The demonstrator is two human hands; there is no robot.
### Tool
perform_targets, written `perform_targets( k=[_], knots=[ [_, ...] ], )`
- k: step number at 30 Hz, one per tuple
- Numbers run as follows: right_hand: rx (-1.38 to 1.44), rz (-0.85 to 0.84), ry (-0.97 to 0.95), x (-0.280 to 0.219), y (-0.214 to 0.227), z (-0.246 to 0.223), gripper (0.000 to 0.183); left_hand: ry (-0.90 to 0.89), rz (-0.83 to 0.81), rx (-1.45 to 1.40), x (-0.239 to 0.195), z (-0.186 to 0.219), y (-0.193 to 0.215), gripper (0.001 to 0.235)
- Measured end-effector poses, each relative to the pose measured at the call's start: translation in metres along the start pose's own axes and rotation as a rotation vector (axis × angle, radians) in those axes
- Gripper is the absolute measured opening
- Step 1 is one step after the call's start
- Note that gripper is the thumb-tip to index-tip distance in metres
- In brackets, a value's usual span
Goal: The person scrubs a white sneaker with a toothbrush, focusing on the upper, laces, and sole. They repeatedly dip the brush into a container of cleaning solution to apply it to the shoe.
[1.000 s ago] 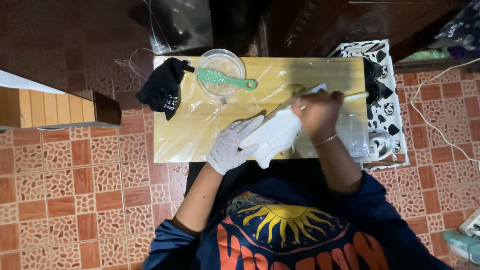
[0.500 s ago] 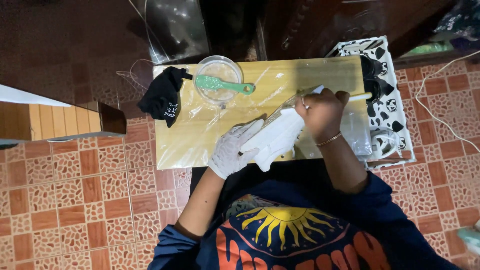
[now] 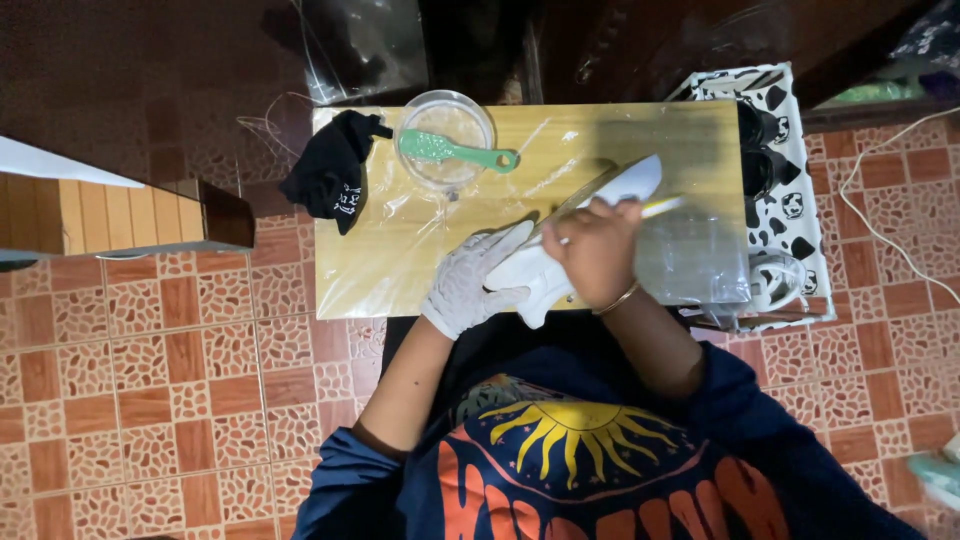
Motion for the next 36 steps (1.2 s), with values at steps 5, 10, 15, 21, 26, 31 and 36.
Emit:
perform_targets(
  k=[5,10,15,21,26,31,36],
  knots=[
    [0.155,0.009,0.035,-0.004,0.002,-0.032,0.036,0.129,0.029,-0.099,0.001,0.012,0.002,0.077],
    [-0.047,0.053,-0.004,-0.004,-0.002,0.01,0.044,0.084,-0.04,0.033,-0.004,0.002,-0.001,0.086],
    [0.109,0.082,0.077,0.003,-0.003,-0.064,0.036,0.086,-0.009,0.019,0.002,0.002,-0.003,0.084],
    [-0.048,0.073,0.083,0.007,0.004,0.004,0.033,0.116,-0.005,0.015,-0.005,0.0,-0.003,0.083],
    [0.099,0.067,0.087,0.009,-0.003,-0.049,0.033,0.175,0.108,0.019,-0.009,0.006,-0.011,0.079],
    [0.091,0.042,0.101,0.009,0.002,-0.018,0.032,0.162,0.104,-0.081,-0.001,0.012,0.002,0.078],
    [0.11,0.012,0.138,0.002,0.01,-0.038,0.037,0.049,-0.022,0.065,-0.006,0.002,-0.002,0.09]
  ],
)
Point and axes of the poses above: each hand's wrist, its own x-axis towards the middle knuckle, its own y-axis out of the back of the hand, z = x × y, the point moved 2 cm from there along x, towards the middle knuckle, and after that the axes turned 10 degrees about z, right-handed, at the moved point
